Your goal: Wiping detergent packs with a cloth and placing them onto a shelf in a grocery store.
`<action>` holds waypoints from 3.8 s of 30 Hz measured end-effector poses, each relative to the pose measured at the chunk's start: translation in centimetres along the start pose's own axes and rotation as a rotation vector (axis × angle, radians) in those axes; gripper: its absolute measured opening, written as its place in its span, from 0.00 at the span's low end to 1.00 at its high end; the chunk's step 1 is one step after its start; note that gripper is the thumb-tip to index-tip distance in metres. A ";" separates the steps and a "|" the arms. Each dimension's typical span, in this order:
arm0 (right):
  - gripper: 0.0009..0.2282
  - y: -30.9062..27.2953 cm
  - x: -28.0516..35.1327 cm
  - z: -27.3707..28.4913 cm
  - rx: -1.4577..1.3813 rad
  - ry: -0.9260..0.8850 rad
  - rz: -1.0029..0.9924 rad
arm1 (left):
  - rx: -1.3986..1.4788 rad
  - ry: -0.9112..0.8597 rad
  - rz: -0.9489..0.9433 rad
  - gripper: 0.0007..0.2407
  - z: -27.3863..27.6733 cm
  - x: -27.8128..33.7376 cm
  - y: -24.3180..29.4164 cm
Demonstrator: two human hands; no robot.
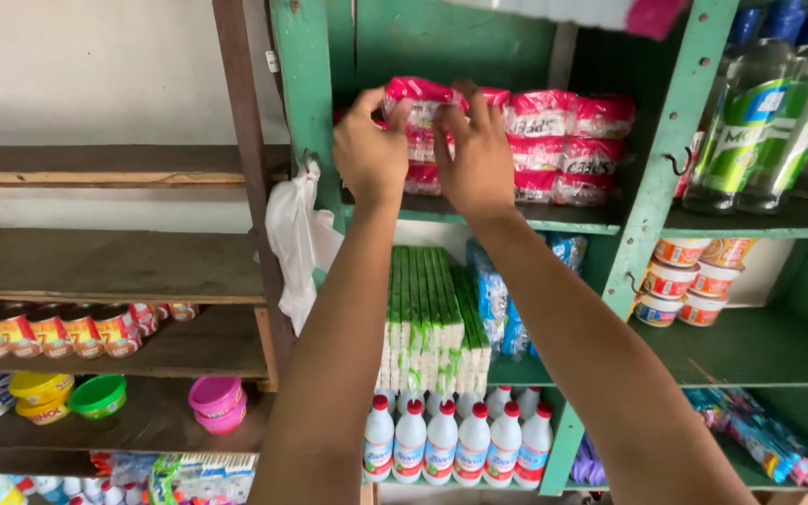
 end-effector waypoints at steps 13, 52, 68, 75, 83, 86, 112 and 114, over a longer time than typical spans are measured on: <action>0.23 1.9 2.3 -3.2 0.255 -0.164 -0.079 | -0.250 -0.025 -0.055 0.15 -5.4 0.8 -2.8; 0.36 -24.3 76.6 12.1 -0.241 -1.406 -1.090 | -0.036 -1.311 0.834 0.14 31.5 72.3 -30.2; 0.29 -24.4 74.5 12.3 -0.430 -1.299 -0.566 | -0.581 -1.279 0.479 0.19 34.3 76.0 -28.3; 0.21 -21.2 73.9 13.1 -0.475 -0.950 -1.409 | -0.671 -0.817 0.548 0.10 36.1 71.5 -38.9; 0.26 -22.4 70.0 14.5 -1.340 0.449 -2.394 | -0.085 -0.894 1.121 0.23 34.5 80.5 -52.0; 0.24 -22.4 70.5 16.1 -1.344 0.379 -2.303 | 0.051 -0.850 1.311 0.26 34.0 80.5 -51.8; 0.19 -20.8 70.3 17.6 -1.269 0.289 -2.358 | 0.672 -0.850 1.395 0.20 41.2 62.5 -34.7; 0.23 -20.7 69.6 16.8 -1.321 0.287 -2.337 | 0.957 -0.868 1.300 0.26 40.1 61.0 -30.3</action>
Point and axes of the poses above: each hand's wrist, its own x-axis away from the middle knuckle, its own z-axis out of the back of the hand, y = z × x, the point moved 7 cm from there along -x, towards the middle knuckle, and after that the axes turned 13 degrees about -x, right-handed, at the moved point
